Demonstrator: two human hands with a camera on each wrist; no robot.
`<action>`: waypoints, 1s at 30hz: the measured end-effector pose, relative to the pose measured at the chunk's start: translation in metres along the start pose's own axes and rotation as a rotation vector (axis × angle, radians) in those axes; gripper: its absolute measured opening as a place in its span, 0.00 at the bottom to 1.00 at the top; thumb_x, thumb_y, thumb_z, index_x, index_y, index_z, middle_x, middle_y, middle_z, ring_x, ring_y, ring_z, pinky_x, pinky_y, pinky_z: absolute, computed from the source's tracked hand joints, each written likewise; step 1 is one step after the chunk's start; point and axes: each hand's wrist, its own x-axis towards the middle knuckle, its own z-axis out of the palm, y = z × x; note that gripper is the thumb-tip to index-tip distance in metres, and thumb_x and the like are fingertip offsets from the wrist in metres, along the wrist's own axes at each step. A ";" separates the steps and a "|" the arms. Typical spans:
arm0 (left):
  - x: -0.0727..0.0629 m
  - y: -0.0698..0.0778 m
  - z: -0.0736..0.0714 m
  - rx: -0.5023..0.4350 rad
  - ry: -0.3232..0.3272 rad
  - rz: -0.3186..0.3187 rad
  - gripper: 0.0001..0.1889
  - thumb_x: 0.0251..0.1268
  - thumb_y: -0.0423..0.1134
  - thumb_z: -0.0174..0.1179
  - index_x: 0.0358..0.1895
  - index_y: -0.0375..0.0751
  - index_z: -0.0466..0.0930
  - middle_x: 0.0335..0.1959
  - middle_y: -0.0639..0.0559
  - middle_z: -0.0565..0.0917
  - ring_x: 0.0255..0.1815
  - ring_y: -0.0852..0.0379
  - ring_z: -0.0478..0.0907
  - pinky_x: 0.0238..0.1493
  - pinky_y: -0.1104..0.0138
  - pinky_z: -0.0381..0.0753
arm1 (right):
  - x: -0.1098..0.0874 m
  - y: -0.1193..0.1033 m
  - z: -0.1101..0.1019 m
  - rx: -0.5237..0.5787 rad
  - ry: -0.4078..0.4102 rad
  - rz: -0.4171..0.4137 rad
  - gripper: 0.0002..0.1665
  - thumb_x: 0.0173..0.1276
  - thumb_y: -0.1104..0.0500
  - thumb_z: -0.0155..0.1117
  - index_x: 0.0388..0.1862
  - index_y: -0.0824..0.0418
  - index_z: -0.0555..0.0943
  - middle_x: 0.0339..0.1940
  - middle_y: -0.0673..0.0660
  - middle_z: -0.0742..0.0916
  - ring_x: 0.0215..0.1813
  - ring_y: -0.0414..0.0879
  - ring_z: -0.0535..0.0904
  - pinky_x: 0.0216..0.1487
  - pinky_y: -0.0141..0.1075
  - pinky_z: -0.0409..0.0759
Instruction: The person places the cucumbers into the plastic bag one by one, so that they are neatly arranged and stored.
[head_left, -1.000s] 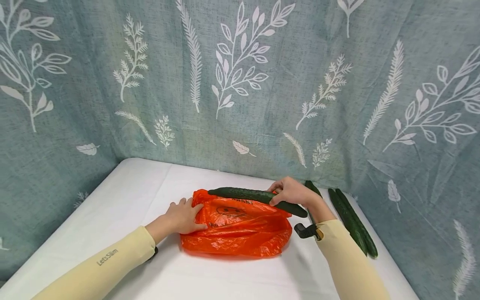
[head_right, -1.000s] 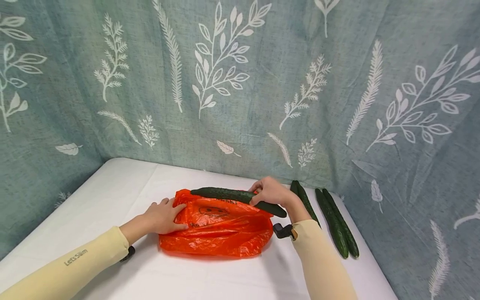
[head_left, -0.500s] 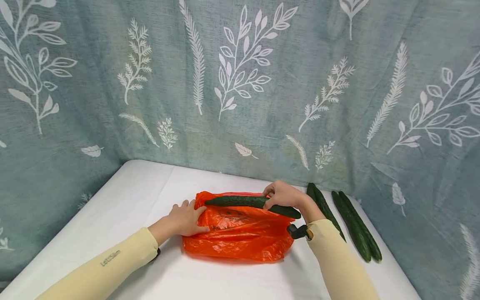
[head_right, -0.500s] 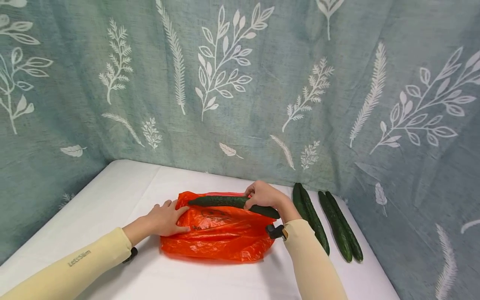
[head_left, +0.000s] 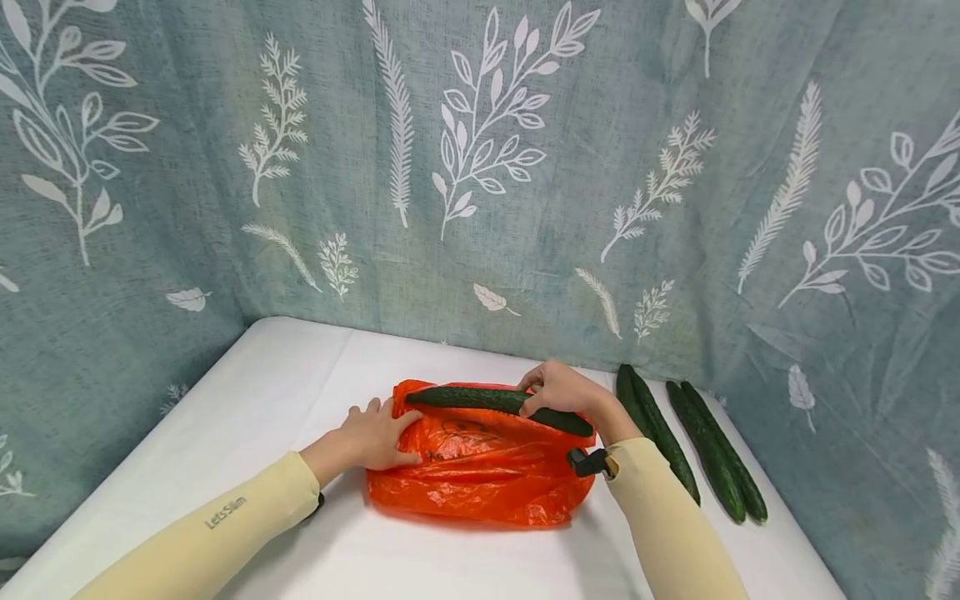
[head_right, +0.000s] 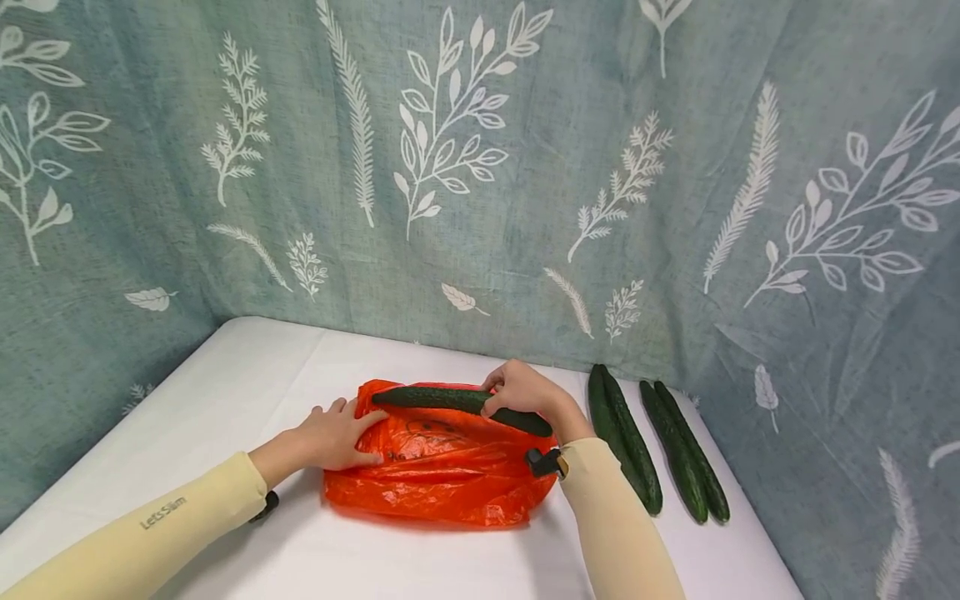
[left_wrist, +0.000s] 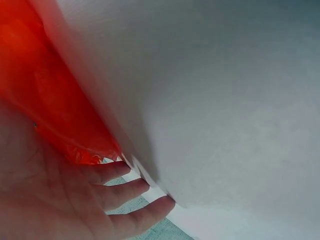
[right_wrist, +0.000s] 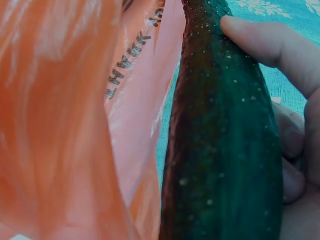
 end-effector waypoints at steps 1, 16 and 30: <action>0.000 0.000 0.000 0.003 -0.001 0.004 0.41 0.60 0.71 0.60 0.75 0.60 0.66 0.68 0.35 0.69 0.64 0.36 0.68 0.57 0.39 0.70 | 0.001 0.000 0.000 0.009 -0.004 0.002 0.23 0.54 0.60 0.78 0.50 0.62 0.88 0.15 0.47 0.62 0.22 0.43 0.53 0.28 0.37 0.57; 0.000 0.002 -0.006 -0.003 -0.027 0.013 0.39 0.59 0.70 0.63 0.72 0.61 0.71 0.67 0.34 0.71 0.63 0.36 0.68 0.56 0.39 0.70 | 0.012 0.007 0.009 -0.017 -0.022 0.016 0.24 0.55 0.61 0.77 0.54 0.56 0.88 0.14 0.47 0.60 0.21 0.43 0.52 0.28 0.36 0.58; -0.003 0.001 -0.005 0.001 -0.032 0.013 0.38 0.60 0.69 0.62 0.73 0.63 0.70 0.70 0.33 0.69 0.69 0.32 0.65 0.60 0.35 0.67 | 0.021 0.010 0.017 -0.215 -0.032 0.110 0.24 0.56 0.63 0.78 0.54 0.53 0.88 0.55 0.52 0.88 0.54 0.49 0.81 0.55 0.45 0.80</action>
